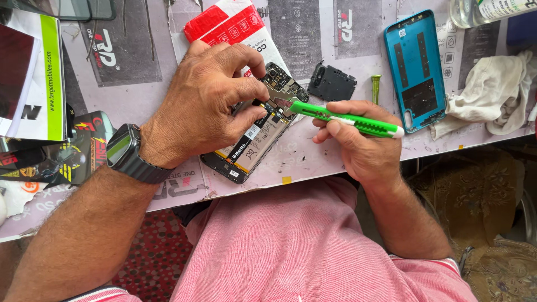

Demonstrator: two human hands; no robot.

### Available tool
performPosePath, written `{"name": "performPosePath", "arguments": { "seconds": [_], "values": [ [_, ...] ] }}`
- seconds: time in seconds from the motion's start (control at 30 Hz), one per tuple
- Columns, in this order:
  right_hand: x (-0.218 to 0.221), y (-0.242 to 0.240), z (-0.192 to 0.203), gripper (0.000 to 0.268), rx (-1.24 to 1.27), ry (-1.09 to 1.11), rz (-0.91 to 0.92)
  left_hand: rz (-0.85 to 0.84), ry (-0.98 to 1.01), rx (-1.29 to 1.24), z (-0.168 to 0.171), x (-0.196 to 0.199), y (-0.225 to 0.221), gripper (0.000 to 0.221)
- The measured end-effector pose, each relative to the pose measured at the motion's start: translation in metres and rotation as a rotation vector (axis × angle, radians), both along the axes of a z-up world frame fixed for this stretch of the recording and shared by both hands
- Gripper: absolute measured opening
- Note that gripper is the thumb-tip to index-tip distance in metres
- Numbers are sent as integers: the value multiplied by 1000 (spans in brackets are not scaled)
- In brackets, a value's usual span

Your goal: The person disassembles a smartphone by removing the back cover and detaching internal components. They use a green utility knife to pry open the casing and disconnect the battery and camera modules. The person then reassembles the phone by reconnecting the components and snapping the back cover back into place.

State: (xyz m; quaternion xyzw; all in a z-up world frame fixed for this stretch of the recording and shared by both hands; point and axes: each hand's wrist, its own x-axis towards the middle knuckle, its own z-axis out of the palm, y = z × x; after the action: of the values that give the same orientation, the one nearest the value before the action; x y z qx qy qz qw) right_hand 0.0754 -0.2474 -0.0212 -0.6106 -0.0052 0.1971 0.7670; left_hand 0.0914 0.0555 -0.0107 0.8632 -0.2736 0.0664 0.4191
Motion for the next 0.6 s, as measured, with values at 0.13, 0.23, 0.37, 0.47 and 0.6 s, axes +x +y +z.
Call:
{"name": "performPosePath", "arguments": {
  "seconds": [0.13, 0.23, 0.37, 0.47, 0.6],
  "values": [
    [2, 1, 2, 23, 50, 59, -21, 2, -11, 1, 0, 0, 0, 20],
    [3, 2, 2, 23, 49, 69, -34, -1, -11, -3, 0, -1, 0, 20],
    [4, 1, 3, 24, 77, 89, -35, -10, -26, 2, -1, -1, 0, 23],
    [4, 0, 2, 24, 94, 114, -40, -26, -29, 19, 0, -1, -1, 24],
    [3, -3, 0, 24, 124, 116, -39, -43, -21, 29, 0, -1, -1, 24]
  ]
}}
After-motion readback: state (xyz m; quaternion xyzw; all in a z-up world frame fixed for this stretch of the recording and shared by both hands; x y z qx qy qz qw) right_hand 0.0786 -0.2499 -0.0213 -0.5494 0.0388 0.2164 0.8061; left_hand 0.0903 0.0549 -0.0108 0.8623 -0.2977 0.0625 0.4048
